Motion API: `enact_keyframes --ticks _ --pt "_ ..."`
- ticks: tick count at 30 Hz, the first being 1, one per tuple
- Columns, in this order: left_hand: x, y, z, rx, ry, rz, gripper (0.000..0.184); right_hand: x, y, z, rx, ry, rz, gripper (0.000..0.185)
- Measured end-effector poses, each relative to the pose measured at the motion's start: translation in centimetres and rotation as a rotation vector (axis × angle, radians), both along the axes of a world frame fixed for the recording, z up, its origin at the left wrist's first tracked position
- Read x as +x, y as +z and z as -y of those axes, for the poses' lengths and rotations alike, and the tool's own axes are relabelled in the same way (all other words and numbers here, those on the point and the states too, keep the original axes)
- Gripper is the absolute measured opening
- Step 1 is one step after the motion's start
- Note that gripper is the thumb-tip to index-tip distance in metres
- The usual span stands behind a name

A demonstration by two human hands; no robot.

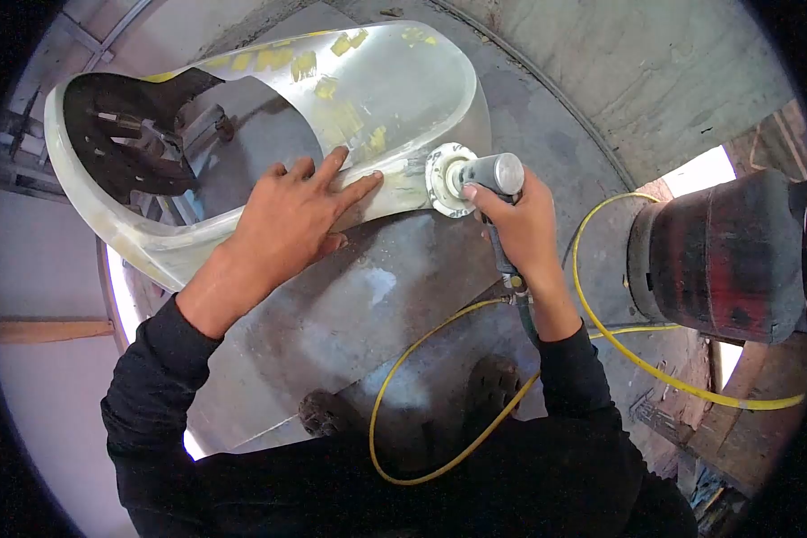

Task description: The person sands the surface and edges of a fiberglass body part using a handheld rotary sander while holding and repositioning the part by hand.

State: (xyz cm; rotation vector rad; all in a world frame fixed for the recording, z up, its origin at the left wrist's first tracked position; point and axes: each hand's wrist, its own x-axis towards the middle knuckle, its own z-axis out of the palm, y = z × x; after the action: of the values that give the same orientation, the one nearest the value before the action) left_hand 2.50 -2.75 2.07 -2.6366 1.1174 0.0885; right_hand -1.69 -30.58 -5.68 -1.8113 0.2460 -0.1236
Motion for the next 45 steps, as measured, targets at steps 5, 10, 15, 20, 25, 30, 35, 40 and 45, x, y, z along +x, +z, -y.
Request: enact_keyframes --ticks 5,10,15,20,25,30,35,40,45 --pt "0.6 -1.6 1.3 -0.013 -0.035 0.042 0.101 0.1 -0.6 -0.1 0.080 0.004 -0.039 0.034" --pt "3.1 -3.3 3.3 -0.037 -0.087 0.004 0.100 0.4 0.0 -0.7 0.072 0.040 -0.060 0.034" --pt "2.5 -1.1 0.6 -0.190 0.121 -0.163 0.097 0.6 -0.2 -1.6 0.065 0.043 0.002 0.036" --pt "1.2 1.4 -2.1 -0.063 0.264 -0.192 0.082 0.8 -0.1 -3.3 0.051 0.092 0.074 0.025" --pt "1.7 0.8 -2.5 -0.136 0.213 -0.232 0.073 0.6 0.3 -3.4 0.021 0.124 0.066 0.024" --pt "1.7 0.7 -2.4 -0.129 0.202 -0.220 0.069 0.5 0.1 -3.5 -0.011 0.097 0.131 0.029" --pt "1.6 1.0 -2.2 -0.113 0.228 -0.236 0.067 0.8 -0.7 -2.6 0.016 0.119 0.031 0.038" --pt "1.6 0.9 -2.1 -0.108 0.217 -0.228 0.066 0.4 1.0 -4.1 0.017 0.126 0.082 0.025" --pt "1.6 0.7 -2.4 -0.112 0.204 -0.219 0.065 0.7 -0.4 -3.2 0.033 0.103 0.117 0.030"
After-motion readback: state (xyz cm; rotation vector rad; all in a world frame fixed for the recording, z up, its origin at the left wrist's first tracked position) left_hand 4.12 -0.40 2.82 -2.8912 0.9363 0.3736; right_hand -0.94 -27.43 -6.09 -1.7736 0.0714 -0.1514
